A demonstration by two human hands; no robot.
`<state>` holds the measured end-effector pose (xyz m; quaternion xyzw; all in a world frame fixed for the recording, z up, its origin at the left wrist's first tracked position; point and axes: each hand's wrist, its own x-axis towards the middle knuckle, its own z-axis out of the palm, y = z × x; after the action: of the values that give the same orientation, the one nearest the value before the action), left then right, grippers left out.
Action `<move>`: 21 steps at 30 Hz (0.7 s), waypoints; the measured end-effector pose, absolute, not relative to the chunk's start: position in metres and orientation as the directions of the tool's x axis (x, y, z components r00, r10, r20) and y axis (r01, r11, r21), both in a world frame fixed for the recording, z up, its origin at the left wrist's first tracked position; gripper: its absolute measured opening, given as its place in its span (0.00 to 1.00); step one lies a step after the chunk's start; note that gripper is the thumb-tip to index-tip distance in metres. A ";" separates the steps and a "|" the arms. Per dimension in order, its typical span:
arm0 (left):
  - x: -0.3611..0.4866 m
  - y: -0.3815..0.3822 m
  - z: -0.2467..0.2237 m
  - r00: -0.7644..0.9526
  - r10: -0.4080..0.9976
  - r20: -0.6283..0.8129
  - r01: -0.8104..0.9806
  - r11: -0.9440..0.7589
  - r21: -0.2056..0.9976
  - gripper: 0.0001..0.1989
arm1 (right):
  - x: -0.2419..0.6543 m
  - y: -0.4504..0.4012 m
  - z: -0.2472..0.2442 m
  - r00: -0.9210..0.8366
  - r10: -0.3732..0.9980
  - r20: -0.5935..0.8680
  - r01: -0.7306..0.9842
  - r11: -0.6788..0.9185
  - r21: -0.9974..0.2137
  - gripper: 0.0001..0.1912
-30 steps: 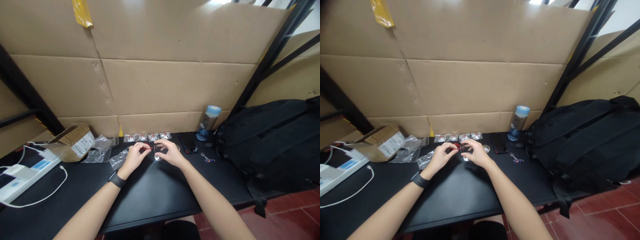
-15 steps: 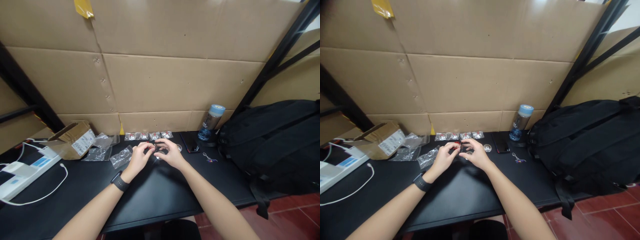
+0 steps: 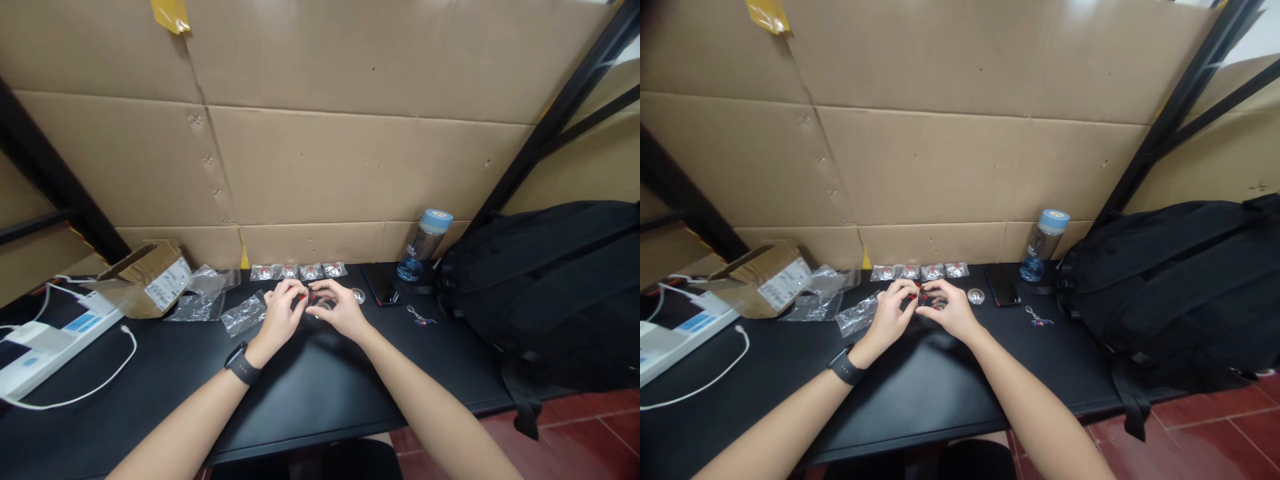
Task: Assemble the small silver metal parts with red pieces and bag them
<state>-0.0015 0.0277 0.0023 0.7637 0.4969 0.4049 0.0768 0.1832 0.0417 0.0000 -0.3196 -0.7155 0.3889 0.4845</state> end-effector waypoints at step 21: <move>-0.013 0.035 0.012 0.125 0.812 0.570 0.685 -0.486 0.543 0.09 | 0.202 0.045 0.014 -0.491 0.740 0.460 0.447 0.667 -0.595 0.07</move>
<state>-0.0132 0.0347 0.0118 0.7463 0.5015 0.4314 0.0740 0.2016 0.0451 0.0140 -0.3535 -0.8392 0.2032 0.3598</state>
